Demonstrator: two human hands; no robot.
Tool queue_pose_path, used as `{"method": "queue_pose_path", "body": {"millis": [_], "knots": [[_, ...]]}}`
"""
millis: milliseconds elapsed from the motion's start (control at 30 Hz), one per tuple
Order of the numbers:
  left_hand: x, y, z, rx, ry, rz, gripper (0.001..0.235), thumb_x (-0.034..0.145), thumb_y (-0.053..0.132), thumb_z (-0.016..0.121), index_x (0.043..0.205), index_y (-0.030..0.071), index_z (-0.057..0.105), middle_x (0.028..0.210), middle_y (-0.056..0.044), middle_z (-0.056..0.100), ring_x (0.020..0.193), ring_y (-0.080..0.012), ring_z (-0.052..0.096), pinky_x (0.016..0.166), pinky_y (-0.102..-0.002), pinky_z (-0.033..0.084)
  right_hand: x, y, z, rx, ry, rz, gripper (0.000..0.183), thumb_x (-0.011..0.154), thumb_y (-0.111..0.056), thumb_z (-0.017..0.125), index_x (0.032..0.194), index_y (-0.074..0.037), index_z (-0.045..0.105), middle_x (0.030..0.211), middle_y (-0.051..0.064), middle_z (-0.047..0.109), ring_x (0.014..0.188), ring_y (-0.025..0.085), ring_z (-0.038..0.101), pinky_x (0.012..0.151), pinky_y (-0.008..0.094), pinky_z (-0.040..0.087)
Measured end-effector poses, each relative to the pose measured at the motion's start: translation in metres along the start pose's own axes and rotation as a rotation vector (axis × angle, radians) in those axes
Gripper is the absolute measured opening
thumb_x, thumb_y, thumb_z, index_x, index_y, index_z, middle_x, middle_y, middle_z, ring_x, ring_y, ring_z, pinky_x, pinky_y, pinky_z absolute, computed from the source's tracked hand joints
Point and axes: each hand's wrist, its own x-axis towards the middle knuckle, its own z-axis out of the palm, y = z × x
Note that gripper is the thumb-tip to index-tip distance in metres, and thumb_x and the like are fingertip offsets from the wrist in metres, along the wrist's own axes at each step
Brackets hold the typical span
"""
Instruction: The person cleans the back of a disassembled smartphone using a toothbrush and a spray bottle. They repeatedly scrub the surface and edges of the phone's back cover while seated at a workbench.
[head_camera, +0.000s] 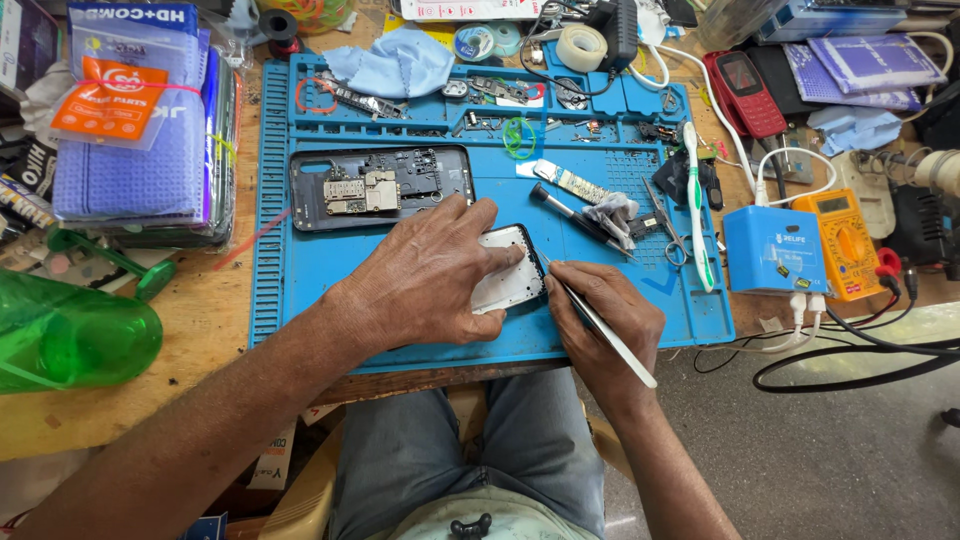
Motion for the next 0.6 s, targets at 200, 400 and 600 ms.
{"method": "queue_pose_path", "body": {"millis": [200, 400, 600], "knots": [[-0.0004, -0.0002, -0.0010, -0.001, -0.009, -0.010, 0.060, 0.064, 0.036, 0.079, 0.119, 0.012, 0.076, 0.098, -0.013, 0.054, 0.094, -0.0310, 0.056, 0.085, -0.048, 0.054, 0.0039, -0.0029, 0.0033, -0.024, -0.007, 0.001, 0.018, 0.092, -0.003, 0.078, 0.110, -0.003, 0.076, 0.105, 0.013, 0.077, 0.093, 0.020, 0.077, 0.078, 0.030, 0.061], [-0.0007, -0.0004, -0.0008, 0.002, -0.033, -0.027, 0.056, 0.065, 0.037, 0.079, 0.115, 0.012, 0.076, 0.100, -0.013, 0.053, 0.095, -0.0302, 0.056, 0.084, -0.048, 0.054, 0.0053, -0.0020, 0.0062, -0.017, -0.004, -0.008, 0.018, 0.092, -0.004, 0.077, 0.110, -0.003, 0.075, 0.107, 0.013, 0.076, 0.095, 0.021, 0.077, 0.079, 0.030, 0.062], [-0.0025, -0.0008, 0.0021, 0.012, -0.006, -0.003, 0.056, 0.064, 0.037, 0.079, 0.113, 0.011, 0.076, 0.098, -0.013, 0.054, 0.094, -0.0309, 0.057, 0.083, -0.048, 0.055, 0.0064, -0.0042, 0.0075, -0.013, -0.006, -0.026, 0.018, 0.093, -0.003, 0.077, 0.111, -0.002, 0.075, 0.108, 0.013, 0.076, 0.096, 0.022, 0.077, 0.081, 0.031, 0.061]]}}
